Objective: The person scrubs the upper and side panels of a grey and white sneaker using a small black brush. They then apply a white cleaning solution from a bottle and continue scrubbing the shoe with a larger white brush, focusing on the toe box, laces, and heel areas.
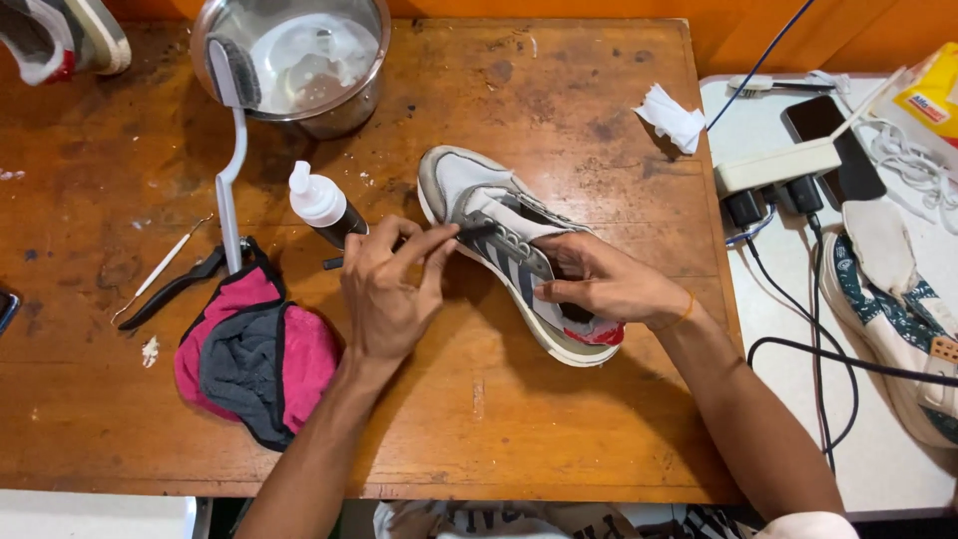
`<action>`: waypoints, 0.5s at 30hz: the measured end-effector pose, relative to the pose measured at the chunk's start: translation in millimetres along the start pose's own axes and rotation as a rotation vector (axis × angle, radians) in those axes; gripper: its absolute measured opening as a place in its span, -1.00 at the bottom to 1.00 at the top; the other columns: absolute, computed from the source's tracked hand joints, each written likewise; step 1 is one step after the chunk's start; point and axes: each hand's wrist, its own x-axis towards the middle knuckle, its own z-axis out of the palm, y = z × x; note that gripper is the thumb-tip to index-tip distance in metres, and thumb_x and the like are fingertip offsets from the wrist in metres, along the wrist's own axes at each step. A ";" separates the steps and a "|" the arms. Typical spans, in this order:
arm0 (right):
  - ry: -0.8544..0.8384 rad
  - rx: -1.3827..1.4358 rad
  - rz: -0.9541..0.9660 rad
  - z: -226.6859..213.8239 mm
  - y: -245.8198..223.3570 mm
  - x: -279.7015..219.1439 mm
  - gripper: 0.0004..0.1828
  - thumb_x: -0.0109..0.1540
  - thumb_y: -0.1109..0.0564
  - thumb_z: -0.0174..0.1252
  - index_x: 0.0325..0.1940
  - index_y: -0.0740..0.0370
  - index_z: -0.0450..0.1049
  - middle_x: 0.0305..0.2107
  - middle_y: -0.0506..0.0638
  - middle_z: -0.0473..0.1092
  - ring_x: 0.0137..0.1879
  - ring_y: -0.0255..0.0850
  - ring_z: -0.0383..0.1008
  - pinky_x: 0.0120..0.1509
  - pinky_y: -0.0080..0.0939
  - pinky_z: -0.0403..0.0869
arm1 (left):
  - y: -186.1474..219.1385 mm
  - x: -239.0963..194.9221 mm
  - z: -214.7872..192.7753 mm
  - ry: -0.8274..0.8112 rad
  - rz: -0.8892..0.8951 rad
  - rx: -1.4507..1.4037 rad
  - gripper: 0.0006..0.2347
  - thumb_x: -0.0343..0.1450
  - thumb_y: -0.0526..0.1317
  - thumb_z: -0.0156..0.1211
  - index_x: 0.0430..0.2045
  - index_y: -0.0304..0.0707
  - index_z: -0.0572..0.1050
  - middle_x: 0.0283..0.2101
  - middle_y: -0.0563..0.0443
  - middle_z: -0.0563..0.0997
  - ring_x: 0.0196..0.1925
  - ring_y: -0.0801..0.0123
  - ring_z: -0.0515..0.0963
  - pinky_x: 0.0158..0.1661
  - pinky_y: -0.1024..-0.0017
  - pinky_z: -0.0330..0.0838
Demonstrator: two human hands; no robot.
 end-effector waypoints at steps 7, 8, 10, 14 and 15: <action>-0.052 -0.054 0.022 7.8 -10.7 -1.2 -0.59 0.15 0.35 0.22 0.10 0.44 0.50 -0.27 0.00 0.50 -0.06 -0.33 0.44 0.08 -0.19 0.51 | 4.5 6.7 -8.6 0.082 0.035 0.027 -0.92 0.46 -0.23 0.29 -0.24 0.01 0.67 -0.37 0.07 0.44 -0.29 0.17 0.55 -0.04 0.22 0.22; -0.063 -0.055 0.016 7.9 -15.2 -0.1 -0.59 0.15 0.35 0.22 0.10 0.44 0.50 -0.27 0.00 0.50 -0.06 -0.33 0.44 0.08 -0.19 0.51 | 14.5 6.1 -6.8 0.088 0.032 0.038 -0.92 0.46 -0.23 0.29 -0.24 0.01 0.67 -0.37 0.07 0.44 -0.29 0.17 0.55 -0.04 0.22 0.22; -0.069 -0.170 -0.001 9.1 -20.5 -2.4 -0.58 0.15 0.33 0.23 0.11 0.42 0.50 -0.26 -0.05 0.48 -0.03 -0.38 0.43 0.07 -0.26 0.52 | 36.0 0.8 -0.2 0.057 0.046 -0.096 -0.92 0.42 -0.18 0.32 -0.27 0.09 0.67 -0.38 0.11 0.43 -0.27 0.23 0.54 0.01 0.23 0.19; -0.023 -0.075 0.015 11.8 -4.3 -6.6 -0.53 0.15 0.35 0.21 0.16 0.51 0.44 -0.24 0.04 0.45 -0.06 -0.28 0.41 0.12 -0.17 0.49 | 17.5 3.9 -2.4 0.089 0.057 0.040 -0.95 0.46 -0.22 0.31 -0.27 0.00 0.67 -0.36 0.05 0.42 -0.26 0.18 0.52 0.00 0.20 0.17; -0.014 -0.071 0.014 14.4 -6.1 -8.5 -0.54 0.15 0.34 0.22 0.14 0.50 0.44 -0.24 0.02 0.44 -0.04 -0.29 0.42 0.11 -0.21 0.48 | 19.8 -1.3 3.0 0.079 0.070 -0.031 -0.93 0.45 -0.21 0.31 -0.25 0.04 0.66 -0.37 0.07 0.41 -0.26 0.21 0.52 0.02 0.21 0.16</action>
